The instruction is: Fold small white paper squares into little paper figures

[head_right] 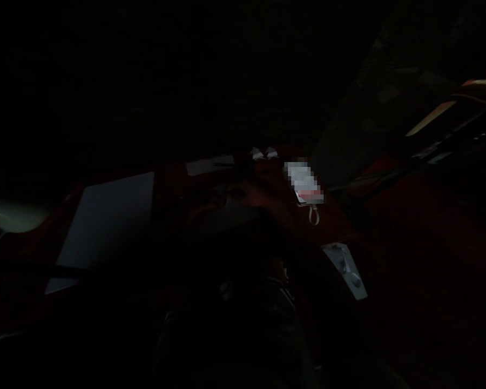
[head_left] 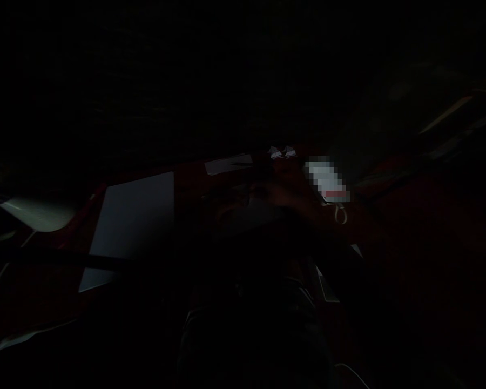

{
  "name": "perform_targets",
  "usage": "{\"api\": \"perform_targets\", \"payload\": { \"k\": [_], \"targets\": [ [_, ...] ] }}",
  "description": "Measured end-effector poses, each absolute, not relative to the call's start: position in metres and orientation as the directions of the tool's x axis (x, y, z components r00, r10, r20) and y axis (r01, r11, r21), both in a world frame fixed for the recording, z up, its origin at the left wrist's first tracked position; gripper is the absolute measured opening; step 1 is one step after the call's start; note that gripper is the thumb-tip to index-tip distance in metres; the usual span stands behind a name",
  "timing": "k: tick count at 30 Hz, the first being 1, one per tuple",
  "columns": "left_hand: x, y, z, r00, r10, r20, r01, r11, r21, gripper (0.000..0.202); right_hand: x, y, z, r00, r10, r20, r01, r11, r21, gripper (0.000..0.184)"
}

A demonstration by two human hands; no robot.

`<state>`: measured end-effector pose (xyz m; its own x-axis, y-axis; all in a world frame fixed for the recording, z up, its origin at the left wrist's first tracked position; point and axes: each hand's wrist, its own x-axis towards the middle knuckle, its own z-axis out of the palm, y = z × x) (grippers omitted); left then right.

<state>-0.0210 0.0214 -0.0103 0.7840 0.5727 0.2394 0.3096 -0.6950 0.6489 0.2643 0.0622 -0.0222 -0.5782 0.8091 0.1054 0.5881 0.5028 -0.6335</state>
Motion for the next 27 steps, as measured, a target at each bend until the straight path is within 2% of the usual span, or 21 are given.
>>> {"api": "perform_targets", "payload": {
  "k": [3, 11, 15, 27],
  "targets": [
    [-0.020, 0.021, -0.007, 0.791, 0.562, 0.241, 0.304, -0.704, 0.642, 0.035, 0.268, 0.067, -0.028, -0.608, 0.781, 0.141, 0.534, 0.534, -0.656, 0.015],
    [-0.017, 0.019, 0.000, 0.811, 0.537, 0.231, 0.287, -0.710, 0.643, 0.037, 0.267, 0.070, -0.035, -0.592, 0.795, 0.133, 0.536, 0.512, -0.671, 0.017],
    [-0.017, 0.017, 0.001, 0.809, 0.544, 0.224, 0.295, -0.705, 0.645, 0.037, 0.262, 0.067, -0.032, -0.551, 0.827, 0.108, 0.587, 0.477, -0.655, 0.018],
    [-0.018, 0.022, -0.003, 0.816, 0.532, 0.226, 0.301, -0.725, 0.619, 0.038, 0.249, 0.059, -0.031, -0.466, 0.870, 0.158, 0.659, 0.461, -0.594, 0.019]
  ]
}}
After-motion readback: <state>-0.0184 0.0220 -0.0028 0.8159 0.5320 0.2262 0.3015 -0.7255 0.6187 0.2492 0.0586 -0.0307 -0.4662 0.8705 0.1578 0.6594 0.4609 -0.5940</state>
